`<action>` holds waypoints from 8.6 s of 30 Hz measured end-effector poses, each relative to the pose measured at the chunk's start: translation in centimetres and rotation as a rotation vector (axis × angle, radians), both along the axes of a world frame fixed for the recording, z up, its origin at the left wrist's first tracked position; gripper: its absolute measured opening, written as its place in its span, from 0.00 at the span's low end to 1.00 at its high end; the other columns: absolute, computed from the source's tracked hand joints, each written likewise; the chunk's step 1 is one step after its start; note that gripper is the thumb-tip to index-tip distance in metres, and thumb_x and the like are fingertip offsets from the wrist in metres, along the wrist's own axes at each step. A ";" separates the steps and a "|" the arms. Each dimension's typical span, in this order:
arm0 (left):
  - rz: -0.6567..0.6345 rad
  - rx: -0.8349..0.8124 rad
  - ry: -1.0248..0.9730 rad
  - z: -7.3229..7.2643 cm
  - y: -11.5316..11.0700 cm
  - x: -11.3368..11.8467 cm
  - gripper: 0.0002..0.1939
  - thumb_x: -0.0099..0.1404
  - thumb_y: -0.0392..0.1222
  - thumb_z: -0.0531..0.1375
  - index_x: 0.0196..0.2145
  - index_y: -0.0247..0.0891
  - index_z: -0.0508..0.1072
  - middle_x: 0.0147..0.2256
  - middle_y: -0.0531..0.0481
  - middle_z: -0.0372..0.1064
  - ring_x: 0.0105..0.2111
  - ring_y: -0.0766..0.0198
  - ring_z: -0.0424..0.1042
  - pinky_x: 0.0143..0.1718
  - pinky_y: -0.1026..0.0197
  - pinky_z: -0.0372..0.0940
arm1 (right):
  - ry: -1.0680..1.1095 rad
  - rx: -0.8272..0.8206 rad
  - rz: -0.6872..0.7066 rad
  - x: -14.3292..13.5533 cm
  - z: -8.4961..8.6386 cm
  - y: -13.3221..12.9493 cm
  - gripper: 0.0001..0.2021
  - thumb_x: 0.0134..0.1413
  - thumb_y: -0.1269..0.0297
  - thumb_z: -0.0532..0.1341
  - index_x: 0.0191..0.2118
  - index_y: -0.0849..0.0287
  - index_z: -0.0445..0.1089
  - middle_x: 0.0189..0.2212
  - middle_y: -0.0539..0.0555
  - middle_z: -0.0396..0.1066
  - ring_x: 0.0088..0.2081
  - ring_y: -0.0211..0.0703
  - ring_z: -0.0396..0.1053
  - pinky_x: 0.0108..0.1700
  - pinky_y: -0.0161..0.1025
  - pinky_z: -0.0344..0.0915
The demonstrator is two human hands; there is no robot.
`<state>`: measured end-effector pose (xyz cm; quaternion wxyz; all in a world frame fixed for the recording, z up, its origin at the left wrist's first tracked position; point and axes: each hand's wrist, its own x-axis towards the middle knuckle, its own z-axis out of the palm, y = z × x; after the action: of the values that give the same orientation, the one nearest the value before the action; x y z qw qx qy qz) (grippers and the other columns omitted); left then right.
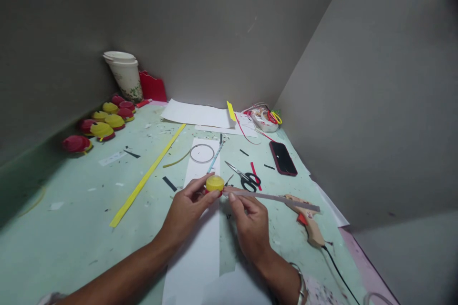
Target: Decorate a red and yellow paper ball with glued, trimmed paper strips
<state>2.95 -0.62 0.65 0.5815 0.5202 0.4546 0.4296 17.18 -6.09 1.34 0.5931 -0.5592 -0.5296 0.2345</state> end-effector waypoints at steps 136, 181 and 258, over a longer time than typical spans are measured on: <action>-0.332 0.537 0.436 0.1 -0.5 -0.5 0.15 0.57 0.42 0.64 0.43 0.43 0.70 0.42 0.48 0.75 0.43 0.53 0.74 0.46 0.51 0.67 | -0.580 -0.268 0.383 4.9 5.0 0.4 0.08 0.49 0.74 0.64 0.37 0.57 0.74 0.33 0.51 0.76 0.34 0.41 0.73 0.38 0.39 0.69; -0.373 0.479 0.387 0.1 -0.6 -0.4 0.15 0.55 0.39 0.65 0.41 0.42 0.72 0.40 0.49 0.75 0.40 0.54 0.74 0.44 0.53 0.67 | -0.491 -0.380 0.417 5.6 4.7 0.6 0.08 0.44 0.73 0.65 0.34 0.57 0.74 0.29 0.48 0.75 0.28 0.37 0.70 0.31 0.33 0.66; -0.107 -0.099 -0.343 0.9 0.8 -1.0 0.16 0.56 0.43 0.71 0.41 0.38 0.77 0.43 0.44 0.78 0.43 0.55 0.74 0.51 0.54 0.63 | 0.326 -0.131 0.182 0.3 0.9 -0.8 0.11 0.65 0.55 0.59 0.42 0.54 0.76 0.43 0.56 0.80 0.47 0.47 0.74 0.50 0.47 0.69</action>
<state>1.92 0.17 1.60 0.6976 0.4334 0.3410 0.4575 17.52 -6.91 2.27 0.6096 -0.5012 -0.4584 0.4086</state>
